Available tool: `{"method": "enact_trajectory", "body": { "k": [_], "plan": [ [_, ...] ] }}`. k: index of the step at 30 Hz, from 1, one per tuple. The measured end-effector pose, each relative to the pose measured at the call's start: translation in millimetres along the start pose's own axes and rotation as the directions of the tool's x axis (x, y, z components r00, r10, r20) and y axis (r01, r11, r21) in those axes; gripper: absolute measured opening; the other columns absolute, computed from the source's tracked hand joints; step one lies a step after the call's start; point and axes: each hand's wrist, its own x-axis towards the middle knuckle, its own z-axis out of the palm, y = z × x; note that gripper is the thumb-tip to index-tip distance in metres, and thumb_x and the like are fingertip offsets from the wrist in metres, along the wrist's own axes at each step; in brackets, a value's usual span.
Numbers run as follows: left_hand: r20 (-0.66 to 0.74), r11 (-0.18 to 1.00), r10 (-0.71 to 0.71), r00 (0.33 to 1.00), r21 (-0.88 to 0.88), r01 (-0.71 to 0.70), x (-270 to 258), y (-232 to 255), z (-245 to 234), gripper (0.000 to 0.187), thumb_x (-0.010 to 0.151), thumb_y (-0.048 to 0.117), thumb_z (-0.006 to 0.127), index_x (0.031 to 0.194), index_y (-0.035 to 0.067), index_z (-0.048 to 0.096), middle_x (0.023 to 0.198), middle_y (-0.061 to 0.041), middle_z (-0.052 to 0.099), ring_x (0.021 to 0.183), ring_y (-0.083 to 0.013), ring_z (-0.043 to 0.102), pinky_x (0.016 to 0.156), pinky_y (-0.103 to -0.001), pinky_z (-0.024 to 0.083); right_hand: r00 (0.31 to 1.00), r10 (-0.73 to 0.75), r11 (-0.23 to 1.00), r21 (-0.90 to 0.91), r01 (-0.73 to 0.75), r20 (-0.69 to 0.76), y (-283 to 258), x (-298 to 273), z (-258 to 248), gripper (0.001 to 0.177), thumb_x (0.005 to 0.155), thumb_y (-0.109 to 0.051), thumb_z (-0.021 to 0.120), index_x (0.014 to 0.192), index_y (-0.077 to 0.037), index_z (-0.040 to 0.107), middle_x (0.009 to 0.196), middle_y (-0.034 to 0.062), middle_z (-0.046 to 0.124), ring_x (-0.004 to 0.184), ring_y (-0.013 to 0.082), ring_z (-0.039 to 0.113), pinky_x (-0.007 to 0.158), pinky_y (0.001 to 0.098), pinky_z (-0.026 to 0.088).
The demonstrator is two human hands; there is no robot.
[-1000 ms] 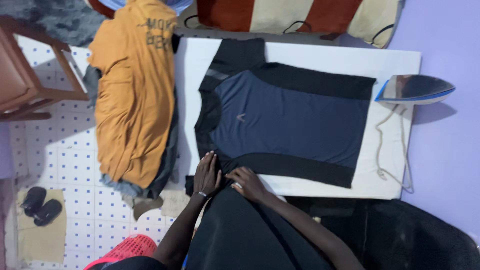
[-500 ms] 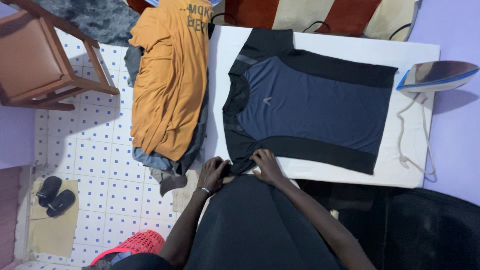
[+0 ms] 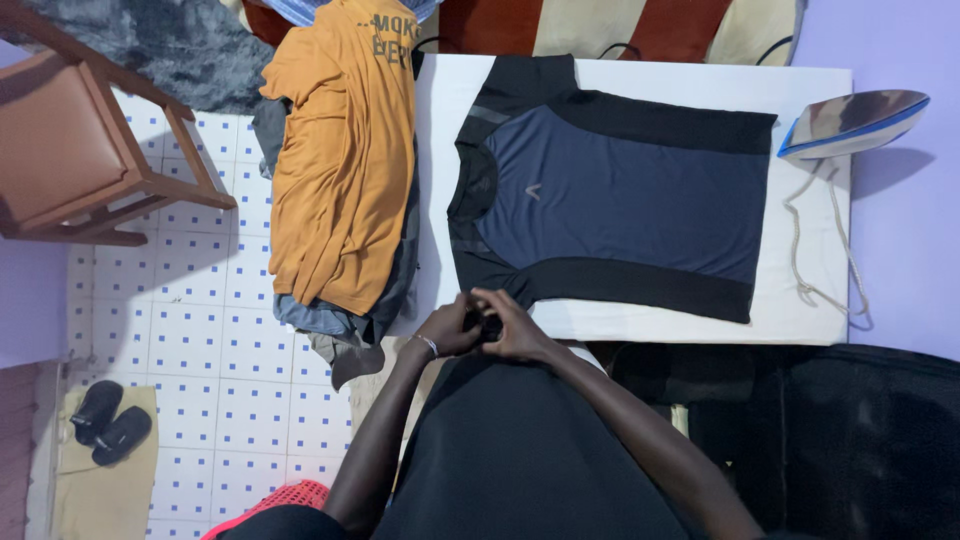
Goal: The person irons a blue and black shirt on a white surface, folding the sleeves and the body of the shirt several times until it is a small rectangle.
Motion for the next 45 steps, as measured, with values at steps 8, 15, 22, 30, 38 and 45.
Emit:
{"method": "enact_trajectory", "body": {
  "k": [8,15,22,30,38,45],
  "plan": [
    [-0.013,0.51,-0.229,0.973,-0.853,0.108,52.7,6.8,2.0,0.082,0.091,0.053,0.065,0.155,0.011,0.035,0.134,-0.022,0.055,0.124,-0.0345,0.062,0.099,-0.043,0.052,0.942,0.323,0.899,0.341,-0.276,-0.089,28.3,-16.5,-3.8,0.061,0.088,-0.016,0.074,0.142,-0.004,0.047,0.123,0.0154,0.067,0.113,0.0272,0.068,0.096,0.0438,0.056],
    [0.015,0.858,0.046,0.999,-0.513,-0.032,75.5,10.8,10.0,0.091,0.088,0.065,0.065,0.153,0.007,0.04,0.145,-0.022,0.057,0.137,-0.0315,0.054,0.114,-0.046,0.043,0.901,0.384,0.208,0.969,0.131,-0.204,68.5,-44.0,-25.0,0.032,0.096,-0.015,0.069,0.126,-0.006,0.06,0.121,0.0101,0.067,0.116,0.0219,0.066,0.106,0.0434,0.051],
    [0.171,0.952,0.096,0.981,0.272,-0.14,88.5,-8.9,17.3,0.085,0.08,0.063,0.077,0.142,0.009,0.054,0.148,-0.014,0.05,0.139,-0.0321,0.045,0.116,-0.046,0.037,0.753,0.545,0.193,0.929,0.316,-0.37,32.0,-66.8,-62.8,0.046,0.095,-0.015,0.068,0.138,-0.02,0.054,0.136,0.0096,0.055,0.127,0.024,0.056,0.11,0.0449,0.045],
    [-0.133,0.877,0.257,0.957,0.448,-0.173,106.5,-24.0,10.5,0.02,0.086,0.018,0.072,0.104,0.011,0.073,0.105,-0.007,0.07,0.106,-0.0283,0.061,0.093,-0.044,0.047,0.679,0.484,0.355,0.833,0.425,-0.552,22.0,-68.9,-111.0,0.08,0.09,-0.008,0.067,0.158,-0.024,0.03,0.155,0.0082,0.042,0.139,0.024,0.049,0.114,0.0485,0.042],
    [-0.183,0.91,0.211,0.96,0.395,-0.125,109.5,-16.7,-13.2,0.021,0.089,0.023,0.07,0.105,0.011,0.073,0.112,-0.007,0.069,0.108,-0.029,0.059,0.093,-0.045,0.043,0.628,0.467,0.432,0.78,0.452,-0.622,61.1,-81.8,-183.8,0.07,0.102,-0.006,0.066,0.165,-0.015,0.036,0.139,0.0084,0.053,0.125,0.0181,0.056,0.11,0.0359,0.048],
    [-0.15,0.904,0.067,0.986,0.428,0.004,123.7,-13.9,-24.3,0.02,0.095,0.03,0.064,0.108,0.019,0.073,0.107,-0.004,0.073,0.108,-0.0284,0.061,0.095,-0.049,0.04,0.596,0.522,0.503,0.785,0.362,-0.61,79.4,-80.1,-248.3,0.066,0.099,-0.007,0.07,0.158,-0.01,0.042,0.133,0.0102,0.057,0.121,0.0214,0.06,0.109,0.0392,0.048]
  ]
}}
